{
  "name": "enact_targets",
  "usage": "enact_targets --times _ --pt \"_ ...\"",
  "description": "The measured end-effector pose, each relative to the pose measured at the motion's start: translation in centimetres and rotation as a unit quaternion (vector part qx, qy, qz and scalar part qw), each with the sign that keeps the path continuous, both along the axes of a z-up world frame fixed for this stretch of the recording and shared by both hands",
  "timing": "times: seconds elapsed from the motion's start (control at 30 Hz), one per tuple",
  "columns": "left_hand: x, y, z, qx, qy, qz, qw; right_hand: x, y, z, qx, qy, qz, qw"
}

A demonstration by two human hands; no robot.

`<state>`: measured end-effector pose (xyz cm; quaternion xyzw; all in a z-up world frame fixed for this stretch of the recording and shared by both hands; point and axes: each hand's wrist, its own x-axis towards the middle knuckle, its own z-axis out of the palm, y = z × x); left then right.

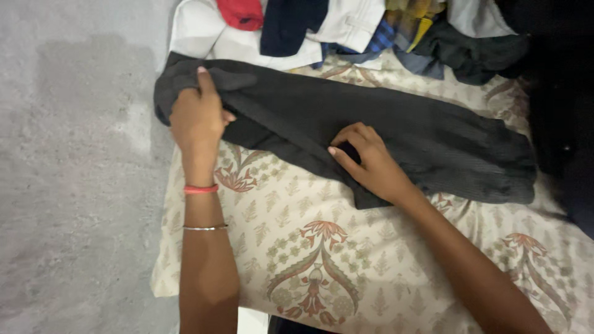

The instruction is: The person folds a pair of dark gray trousers on a bed and then places them into an open suitcase.

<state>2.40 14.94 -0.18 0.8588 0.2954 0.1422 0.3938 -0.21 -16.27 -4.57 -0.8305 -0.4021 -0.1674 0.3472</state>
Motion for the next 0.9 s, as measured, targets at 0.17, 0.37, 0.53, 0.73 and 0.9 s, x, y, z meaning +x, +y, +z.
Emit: enact_targets --times 0.17,0.37,0.53,0.73,0.9 --pt "0.9 -0.5 -0.6 -0.185 -0.107 -0.186 0.959 0.0 -1.7 2.2 0.012 0.203 -0.076 0.976" --pt "-1.5 -11.8 -1.1 -0.077 -0.129 -0.406 0.901 -1.5 -9.1 2.6 -0.022 0.069 -0.204 0.976" --pt "-6.6 -17.9 -1.4 0.187 -0.197 -0.529 0.804 -3.4 -18.8 1.3 -0.09 -0.036 -0.411 0.906" --pt "-7.3 -19.7 -3.7 0.239 -0.175 -0.546 0.784 -4.5 -23.0 0.3 -0.048 0.189 -0.501 0.843" --pt "-6.6 -20.2 -5.0 0.209 -0.159 -0.524 0.81 -4.4 -24.4 0.7 0.031 0.324 -0.466 0.823"
